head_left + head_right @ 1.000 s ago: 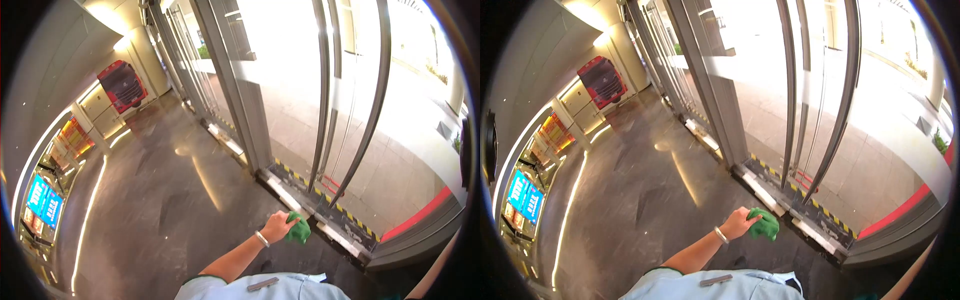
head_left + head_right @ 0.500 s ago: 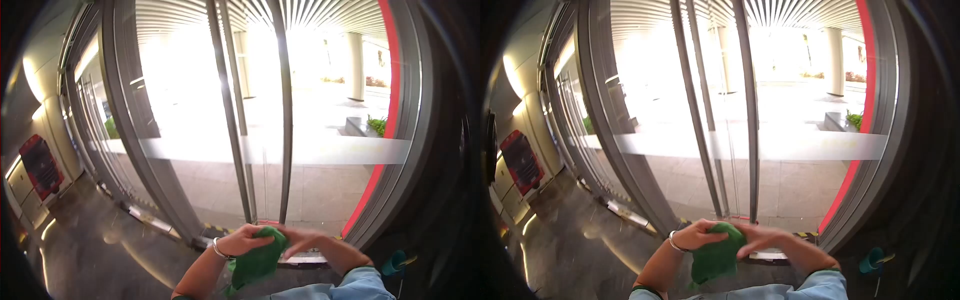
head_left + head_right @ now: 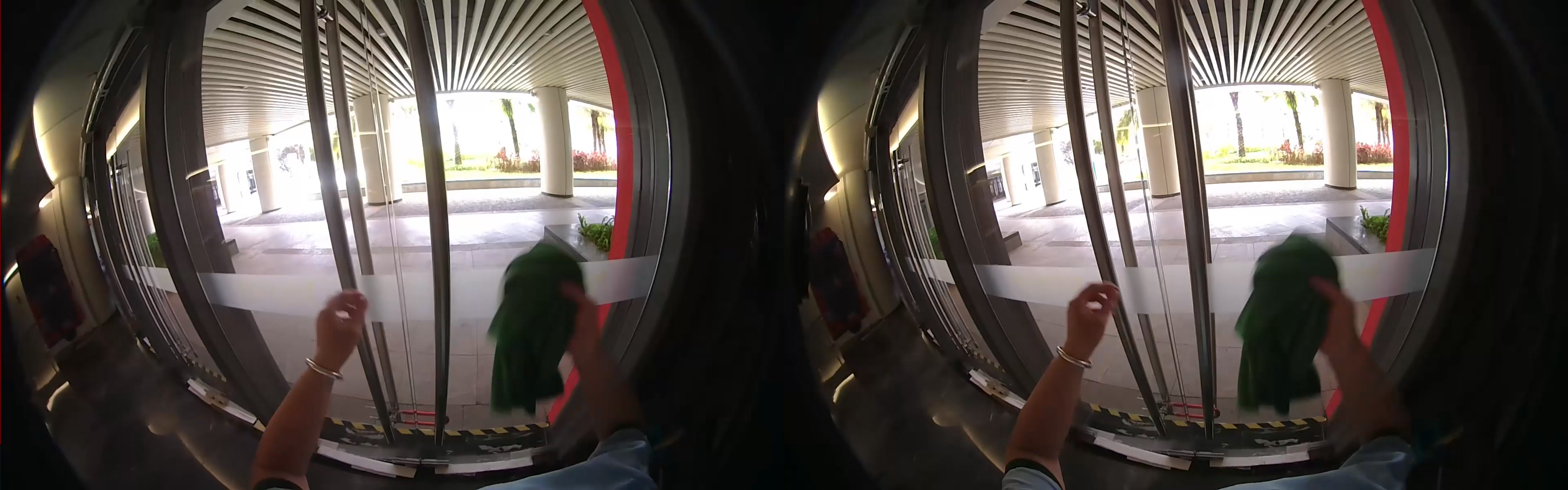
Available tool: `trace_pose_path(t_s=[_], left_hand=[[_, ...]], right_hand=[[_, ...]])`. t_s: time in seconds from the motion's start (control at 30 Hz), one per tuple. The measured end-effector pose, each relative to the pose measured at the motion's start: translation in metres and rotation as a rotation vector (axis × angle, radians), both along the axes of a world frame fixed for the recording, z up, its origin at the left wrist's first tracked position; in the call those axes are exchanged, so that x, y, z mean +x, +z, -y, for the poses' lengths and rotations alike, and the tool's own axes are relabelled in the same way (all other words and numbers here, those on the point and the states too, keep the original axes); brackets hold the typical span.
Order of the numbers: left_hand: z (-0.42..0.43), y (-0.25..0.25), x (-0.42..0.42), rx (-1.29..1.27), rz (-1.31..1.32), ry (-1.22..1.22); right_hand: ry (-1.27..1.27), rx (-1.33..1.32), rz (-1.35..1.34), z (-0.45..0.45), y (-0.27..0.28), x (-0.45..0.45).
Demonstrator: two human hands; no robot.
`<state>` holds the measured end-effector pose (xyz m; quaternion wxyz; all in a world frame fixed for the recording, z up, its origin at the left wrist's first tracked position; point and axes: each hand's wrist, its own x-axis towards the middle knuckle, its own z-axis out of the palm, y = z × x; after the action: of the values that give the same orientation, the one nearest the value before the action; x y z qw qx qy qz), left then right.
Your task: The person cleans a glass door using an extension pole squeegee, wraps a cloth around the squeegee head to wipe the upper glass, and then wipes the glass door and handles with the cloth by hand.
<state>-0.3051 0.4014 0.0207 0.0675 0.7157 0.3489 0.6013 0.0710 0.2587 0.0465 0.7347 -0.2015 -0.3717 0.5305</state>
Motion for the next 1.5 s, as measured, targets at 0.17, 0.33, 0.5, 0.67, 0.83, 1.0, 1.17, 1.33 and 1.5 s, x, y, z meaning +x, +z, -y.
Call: trace_pose_path(t_s=[0.17,0.33,0.5,0.67,0.83,1.0,1.17,1.33,1.5], left_hand=[[-0.070,0.049,-0.027,0.329,0.022,0.383],[-0.163,0.059,-0.029,-0.065,-0.005,-0.344],[-0.152,0.057,-0.008,-0.363,0.304,-0.840],[-0.139,0.055,-0.002,-0.314,0.389,-0.730],[-0.140,0.038,0.006,-0.386,0.475,-0.707],[-0.157,0.018,0.008,-0.453,0.484,-0.709],[-0.159,0.025,0.021,-0.410,0.426,-0.713],[-0.151,0.029,0.015,-0.422,0.472,-0.726],[-0.144,0.039,0.013,-0.354,0.426,-0.736]], right_hand=[[-0.564,0.643,-0.099,-0.001,0.110,-0.012],[-1.946,0.824,0.421,-0.025,0.141,0.010],[-2.836,0.500,0.625,-0.019,0.128,0.001],[-2.829,0.418,0.676,-0.062,0.179,-0.039],[-1.788,0.100,1.488,-0.141,0.442,-0.218],[-1.974,0.689,0.752,-0.390,0.572,-0.164],[-2.062,0.482,1.340,-0.402,0.531,-0.138],[-2.156,0.186,1.927,-0.327,0.481,-0.142],[-2.042,0.165,2.112,-0.229,0.370,-0.186]])
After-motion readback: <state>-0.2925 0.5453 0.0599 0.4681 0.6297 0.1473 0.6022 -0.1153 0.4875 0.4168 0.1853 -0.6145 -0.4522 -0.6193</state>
